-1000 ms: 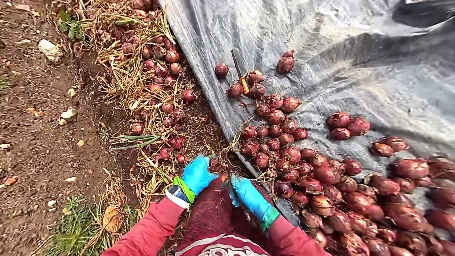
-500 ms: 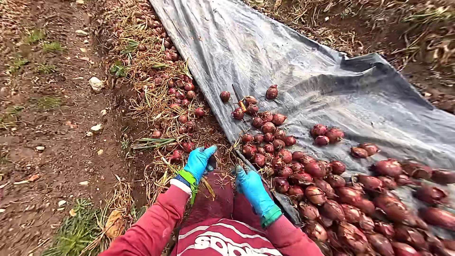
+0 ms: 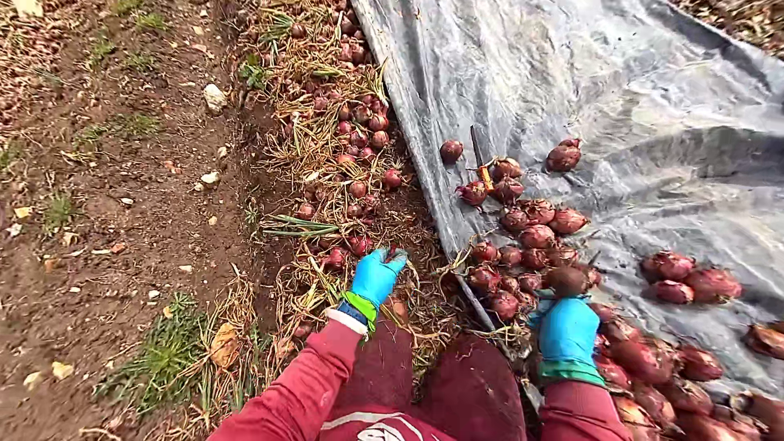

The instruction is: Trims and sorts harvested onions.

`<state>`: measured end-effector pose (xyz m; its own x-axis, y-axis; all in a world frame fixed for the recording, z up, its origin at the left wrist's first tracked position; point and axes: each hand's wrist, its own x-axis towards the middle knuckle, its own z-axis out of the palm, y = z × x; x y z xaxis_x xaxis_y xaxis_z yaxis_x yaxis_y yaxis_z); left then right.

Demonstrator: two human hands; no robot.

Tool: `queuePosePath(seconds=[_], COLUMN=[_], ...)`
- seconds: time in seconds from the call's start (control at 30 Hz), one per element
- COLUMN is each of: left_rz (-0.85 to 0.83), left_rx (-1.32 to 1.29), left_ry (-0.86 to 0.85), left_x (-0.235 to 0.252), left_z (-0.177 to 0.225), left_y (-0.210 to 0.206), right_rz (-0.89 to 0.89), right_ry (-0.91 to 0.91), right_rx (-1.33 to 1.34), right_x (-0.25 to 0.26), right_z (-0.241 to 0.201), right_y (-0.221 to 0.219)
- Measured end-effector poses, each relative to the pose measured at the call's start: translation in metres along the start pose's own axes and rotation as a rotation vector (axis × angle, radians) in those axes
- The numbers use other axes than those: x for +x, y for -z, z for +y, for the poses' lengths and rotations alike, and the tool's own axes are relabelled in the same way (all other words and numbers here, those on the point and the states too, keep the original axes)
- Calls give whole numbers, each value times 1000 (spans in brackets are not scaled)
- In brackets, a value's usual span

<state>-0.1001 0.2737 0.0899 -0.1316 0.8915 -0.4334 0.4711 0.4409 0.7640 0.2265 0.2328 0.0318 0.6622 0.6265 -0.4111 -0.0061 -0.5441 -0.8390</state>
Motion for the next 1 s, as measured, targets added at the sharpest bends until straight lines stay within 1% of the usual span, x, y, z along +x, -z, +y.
queuePosePath(seconds=[0.03,0.07,0.1,0.13,0.17,0.2,0.23,0.27,0.3,0.33,0.37,0.4,0.43,0.47,0.5,0.53,0.6,0.67,0.73,0.8,0.83,0.9,0.93,1.0], left_rz=[90,126,106,51,-1,-4,47,28,-415,-575,-561,-393,-373,-420,-453,-476,-519,-602,-711,-798,-782,-650,-582,-467], left_rx=[115,247,381,519,663,789,882,950,1012,1043,1052,1015,964,918,878,851,832,844,828,829,870,955,934,767], left_ry=[66,114,144,150,125,77,11,14,340,414,315,69,31,66,81,62,-52,-167,-247,-278,-278,-259,-244,-260], left_x=[43,82,113,138,158,170,170,161,160,168,175,188,201,203,194,179,137,98,73,59,57,50,46,29], left_z=[-20,-39,-58,-76,-91,-103,-103,-82,-21,-4,-20,-64,-85,-85,-72,-54,-22,-1,11,19,19,18,16,15], left_y=[11,19,24,23,19,12,7,12,35,46,53,55,58,62,67,73,84,89,96,108,113,122,126,126], right_rz=[5,-11,-42,-82,-134,-200,-269,-334,-404,-470,-529,-585,-641,-702,-782,-892,-1084,-1115,-1088,-1092,-1105,-1102,-1062,-967], right_ry=[-50,-83,-119,-157,-185,-203,-226,-249,-274,-298,-331,-377,-433,-490,-513,-483,-307,-113,90,186,163,123,120,119], right_rx=[-7,-19,-42,-62,-76,-72,-67,-66,-68,-58,-38,-21,-10,-6,-4,4,55,109,15,-99,-139,-134,-79,-8], right_x=[4,1,-7,-16,-27,-37,-48,-59,-67,-74,-78,-78,-78,-76,-75,-73,-76,-83,-91,-101,-105,-113,-119,-128], right_z=[0,3,10,18,24,29,33,37,41,46,52,57,61,63,63,59,38,2,-26,-36,-41,-43,-40,-26], right_y=[-6,-11,-15,-19,-25,-31,-38,-45,-53,-60,-69,-80,-94,-107,-121,-133,-151,-161,-159,-147,-137,-111,-101,-91])
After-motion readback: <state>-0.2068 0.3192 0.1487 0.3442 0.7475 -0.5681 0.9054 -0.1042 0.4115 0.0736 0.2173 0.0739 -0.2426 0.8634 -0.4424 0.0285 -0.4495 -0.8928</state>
